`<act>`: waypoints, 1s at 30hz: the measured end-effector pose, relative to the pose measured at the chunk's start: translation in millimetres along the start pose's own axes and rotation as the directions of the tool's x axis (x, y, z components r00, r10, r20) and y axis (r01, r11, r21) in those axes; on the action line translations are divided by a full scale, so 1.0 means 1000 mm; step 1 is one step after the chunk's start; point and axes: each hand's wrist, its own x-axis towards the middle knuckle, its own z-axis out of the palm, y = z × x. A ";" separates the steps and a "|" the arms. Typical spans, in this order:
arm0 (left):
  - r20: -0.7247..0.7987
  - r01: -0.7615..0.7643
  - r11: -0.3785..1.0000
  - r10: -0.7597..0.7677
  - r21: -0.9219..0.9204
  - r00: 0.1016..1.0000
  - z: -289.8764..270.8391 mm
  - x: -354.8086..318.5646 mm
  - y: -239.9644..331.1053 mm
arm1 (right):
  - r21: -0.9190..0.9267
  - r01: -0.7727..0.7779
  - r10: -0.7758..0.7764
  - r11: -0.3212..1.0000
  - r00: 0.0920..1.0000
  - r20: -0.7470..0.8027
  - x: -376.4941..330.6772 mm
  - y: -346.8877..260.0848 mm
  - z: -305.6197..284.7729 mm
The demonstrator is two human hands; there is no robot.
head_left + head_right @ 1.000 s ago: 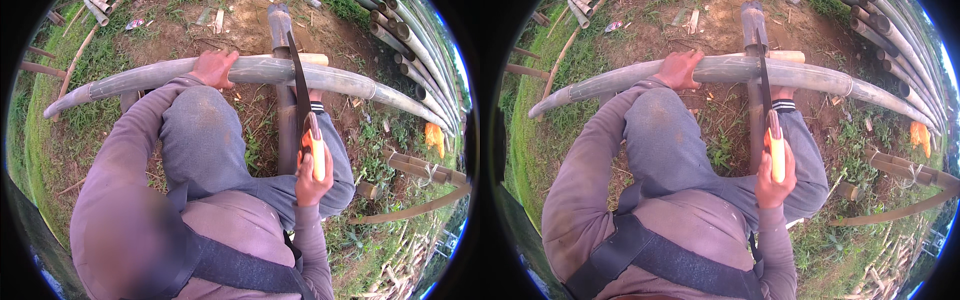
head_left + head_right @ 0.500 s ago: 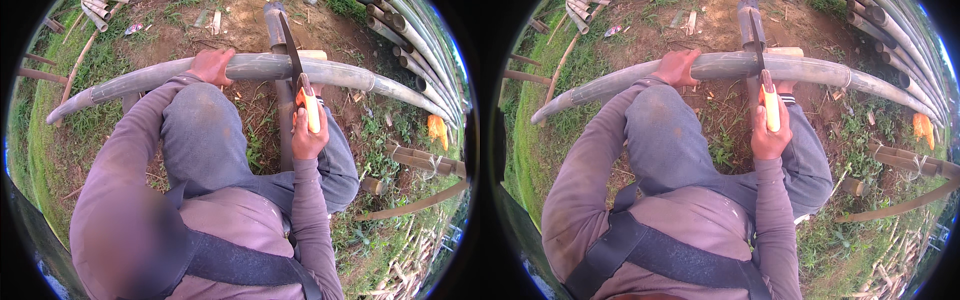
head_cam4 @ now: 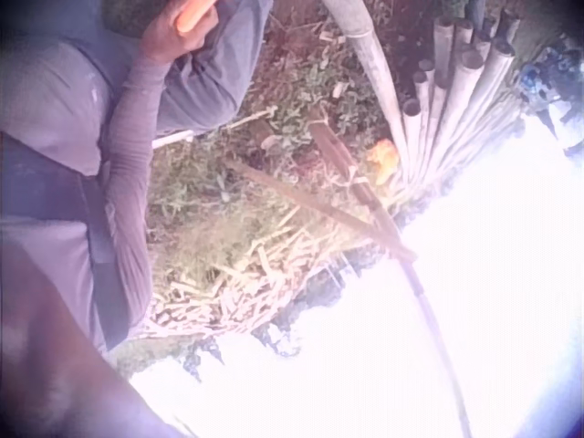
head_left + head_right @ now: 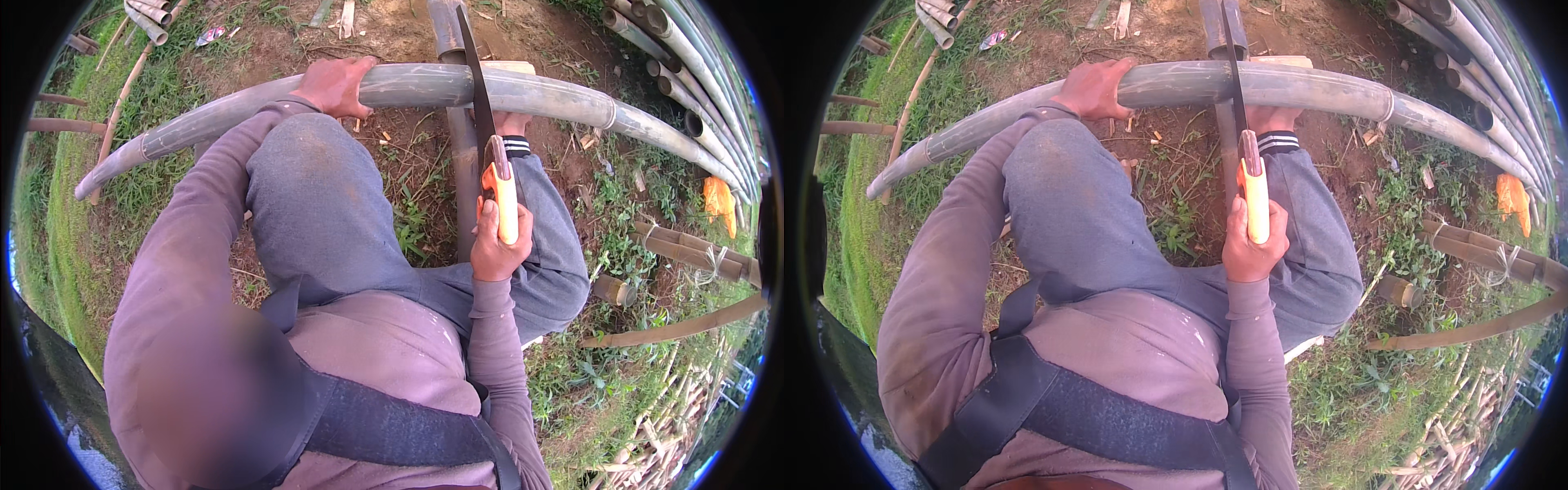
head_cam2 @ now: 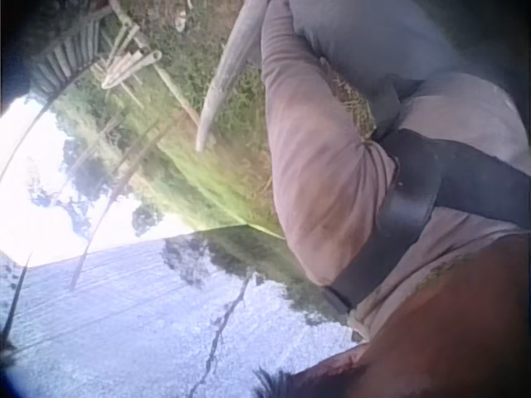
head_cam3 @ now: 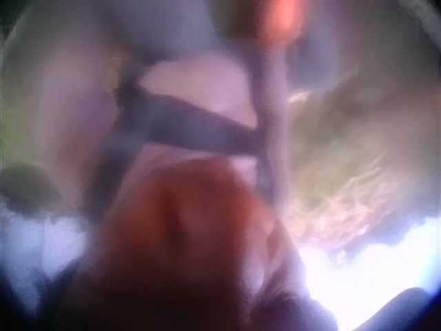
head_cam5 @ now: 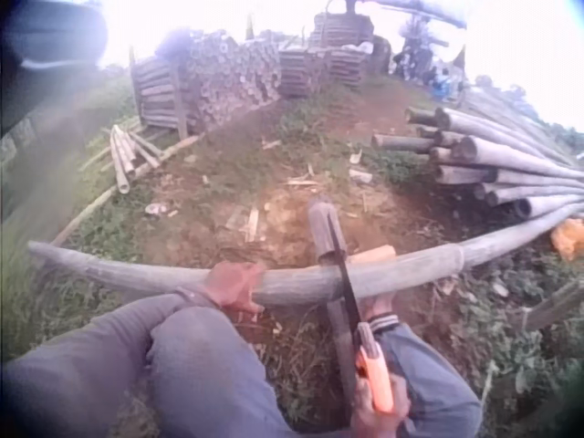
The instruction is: The person sits on the ground and uses a hand saw to cut a long bamboo pole into smaller sections. They position the bamboo on a makeshift stand and saw through it repeatedly.
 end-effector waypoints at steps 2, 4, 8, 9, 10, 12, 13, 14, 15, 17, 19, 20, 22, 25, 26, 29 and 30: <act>-0.024 0.002 0.999 -0.001 0.032 1.000 -0.005 -0.003 0.006 | 0.081 -0.065 0.065 0.995 0.998 0.008 -0.019 -0.012 -0.017; -0.043 -0.006 1.000 0.007 0.012 0.999 -0.003 -0.004 0.007 | 0.004 0.003 -0.003 1.000 1.000 0.016 -0.051 -0.005 -0.049; -0.051 -0.032 0.999 0.033 0.017 0.998 0.014 -0.008 0.018 | 0.017 -0.066 0.065 0.998 0.998 0.019 0.025 -0.002 0.005; -0.031 -0.020 1.000 0.021 0.007 0.999 0.014 -0.008 0.019 | 0.003 -0.074 0.074 0.997 0.997 0.027 0.053 0.009 0.025; -0.033 0.001 1.000 -0.001 0.021 0.999 0.003 -0.001 0.012 | 0.033 -0.077 0.077 0.996 0.997 0.024 0.059 0.011 0.030; 0.038 0.007 1.000 -0.007 0.000 0.999 -0.012 -0.005 0.011 | 0.065 -0.108 0.106 0.992 0.994 0.029 0.054 0.012 0.029; 0.066 0.007 1.000 -0.006 -0.020 0.998 -0.017 -0.001 0.010 | 0.114 -0.083 0.078 0.990 0.996 0.048 0.049 0.015 0.027; 0.116 -0.013 0.999 0.017 -0.039 0.993 -0.024 0.006 0.004 | 0.161 -0.058 0.048 0.985 0.997 0.066 0.041 0.018 0.023; 0.179 -0.028 0.997 0.040 -0.070 0.983 -0.026 0.006 0.000 | 0.200 -0.048 0.029 0.979 0.995 0.094 0.032 0.019 0.020; 0.250 -0.017 0.996 0.040 -0.091 0.967 -0.028 0.007 0.000 | 0.268 -0.055 0.032 0.962 0.995 0.092 0.029 0.020 0.018; 0.264 0.044 0.997 -0.025 -0.066 0.964 -0.037 0.004 0.015 | 0.292 -0.126 0.107 0.948 0.991 0.080 0.039 0.008 0.012; 0.227 0.037 0.997 -0.023 -0.061 0.974 -0.035 0.005 0.016 | 0.213 -0.149 0.127 0.966 0.986 0.112 0.051 -0.005 0.005; 0.187 0.048 0.998 -0.040 -0.040 0.982 -0.019 -0.008 0.015 | 0.116 -0.200 0.175 0.973 0.965 0.196 0.099 -0.076 0.001; 0.091 0.026 0.999 -0.022 -0.042 0.996 -0.014 -0.019 0.019 | 0.006 -0.165 0.159 0.986 0.957 0.242 0.129 -0.104 -0.001; 0.077 0.019 1.000 -0.017 -0.019 0.997 -0.017 -0.016 0.017 | 0.019 -0.182 0.172 0.983 0.953 0.248 0.124 -0.104 -0.001; 0.054 0.027 1.000 -0.027 -0.008 0.998 -0.012 -0.012 0.009 | 0.011 -0.198 0.191 0.980 0.955 0.229 0.063 -0.105 -0.029; 0.057 0.026 1.000 -0.025 -0.016 0.998 -0.009 -0.013 0.009 | 0.038 -0.204 0.192 0.978 0.958 0.211 0.041 -0.107 -0.050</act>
